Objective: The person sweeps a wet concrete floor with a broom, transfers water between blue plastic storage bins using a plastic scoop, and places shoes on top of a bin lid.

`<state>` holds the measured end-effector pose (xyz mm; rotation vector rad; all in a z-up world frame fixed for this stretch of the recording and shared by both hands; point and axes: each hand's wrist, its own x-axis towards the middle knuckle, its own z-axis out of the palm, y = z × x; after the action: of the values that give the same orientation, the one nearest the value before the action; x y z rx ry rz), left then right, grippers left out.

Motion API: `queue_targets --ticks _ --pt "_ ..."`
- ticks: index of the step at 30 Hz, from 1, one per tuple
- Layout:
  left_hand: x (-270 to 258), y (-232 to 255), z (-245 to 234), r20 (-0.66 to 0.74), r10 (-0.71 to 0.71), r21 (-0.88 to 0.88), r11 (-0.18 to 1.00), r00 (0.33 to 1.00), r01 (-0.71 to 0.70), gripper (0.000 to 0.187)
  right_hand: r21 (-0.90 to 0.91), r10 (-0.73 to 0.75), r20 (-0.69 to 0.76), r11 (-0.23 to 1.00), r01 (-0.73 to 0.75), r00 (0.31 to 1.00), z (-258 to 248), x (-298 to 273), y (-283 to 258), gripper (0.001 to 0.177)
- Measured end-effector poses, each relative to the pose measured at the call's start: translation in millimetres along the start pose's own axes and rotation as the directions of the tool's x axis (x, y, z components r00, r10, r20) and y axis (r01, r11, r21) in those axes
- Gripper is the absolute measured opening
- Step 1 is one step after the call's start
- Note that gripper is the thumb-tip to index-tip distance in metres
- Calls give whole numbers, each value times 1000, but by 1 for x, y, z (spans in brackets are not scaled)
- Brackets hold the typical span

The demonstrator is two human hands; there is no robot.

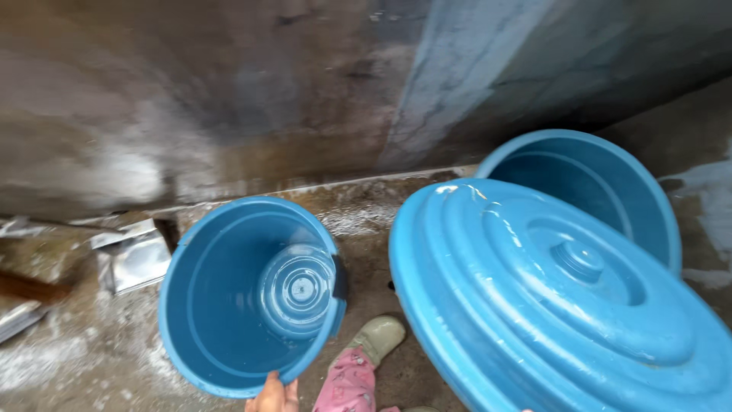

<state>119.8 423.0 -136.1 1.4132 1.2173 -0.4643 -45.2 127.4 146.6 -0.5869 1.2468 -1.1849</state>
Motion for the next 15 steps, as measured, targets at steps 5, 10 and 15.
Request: queue_targets --ticks 5,10,15 --pt "11 17 -20 -231 -13 455 882 973 119 61 -27 176 116 984 -174 978 40 -18 26 57" --pt "-24 83 9 -254 134 328 944 958 -45 73 -91 385 279 923 -374 880 70 -53 49 53" --pt "-99 182 59 560 233 -379 925 795 -5 86 -237 627 436 772 -590 645 134 -27 111 50"
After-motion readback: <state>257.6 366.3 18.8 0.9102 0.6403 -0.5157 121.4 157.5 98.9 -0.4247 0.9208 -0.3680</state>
